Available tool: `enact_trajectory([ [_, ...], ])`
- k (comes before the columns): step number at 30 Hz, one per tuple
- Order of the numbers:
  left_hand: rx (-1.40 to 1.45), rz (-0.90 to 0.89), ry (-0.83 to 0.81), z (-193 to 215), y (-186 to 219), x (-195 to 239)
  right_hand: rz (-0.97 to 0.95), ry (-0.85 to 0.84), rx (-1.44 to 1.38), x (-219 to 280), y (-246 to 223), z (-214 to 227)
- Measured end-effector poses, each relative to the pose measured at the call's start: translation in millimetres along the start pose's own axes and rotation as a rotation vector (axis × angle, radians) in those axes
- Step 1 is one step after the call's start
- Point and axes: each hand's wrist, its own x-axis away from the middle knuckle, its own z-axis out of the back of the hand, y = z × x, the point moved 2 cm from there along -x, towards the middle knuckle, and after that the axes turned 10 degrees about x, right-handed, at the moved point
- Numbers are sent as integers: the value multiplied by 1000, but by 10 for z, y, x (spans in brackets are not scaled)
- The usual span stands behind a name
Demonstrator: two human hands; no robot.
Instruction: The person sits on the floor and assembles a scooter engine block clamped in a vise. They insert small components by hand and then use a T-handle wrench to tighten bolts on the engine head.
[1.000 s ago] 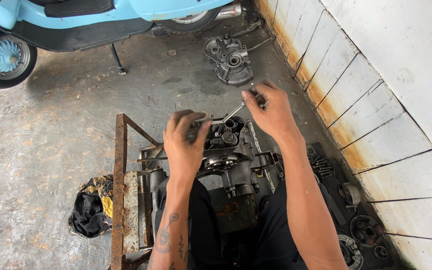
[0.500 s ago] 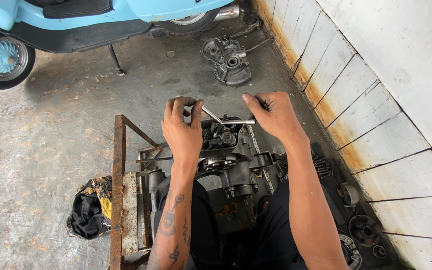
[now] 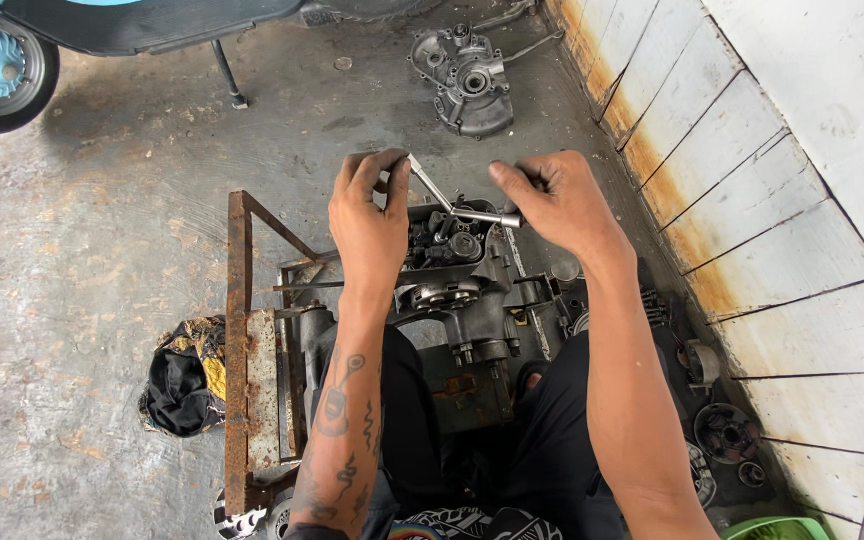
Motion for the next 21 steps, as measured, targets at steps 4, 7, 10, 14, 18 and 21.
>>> enact_trajectory([
  [4,184,71,-57,-60,-96,-6,-102,-264,-16,102,-289,33],
  [7,276,107,-100,-28,-75,-45,-61,-307,-53,120,-322,12],
  [10,321,106,-125,9,-107,-90,-2,-260,-74,106,-250,1],
  [14,390,124,-186,77,3,-92,12,-250,-118,134,-282,-15],
  [18,422,76,-180,66,184,-191,-39,-203,-143,99,-156,-5],
  [21,422,14,-200,13,320,-229,36,55,-239,68,-53,49],
])
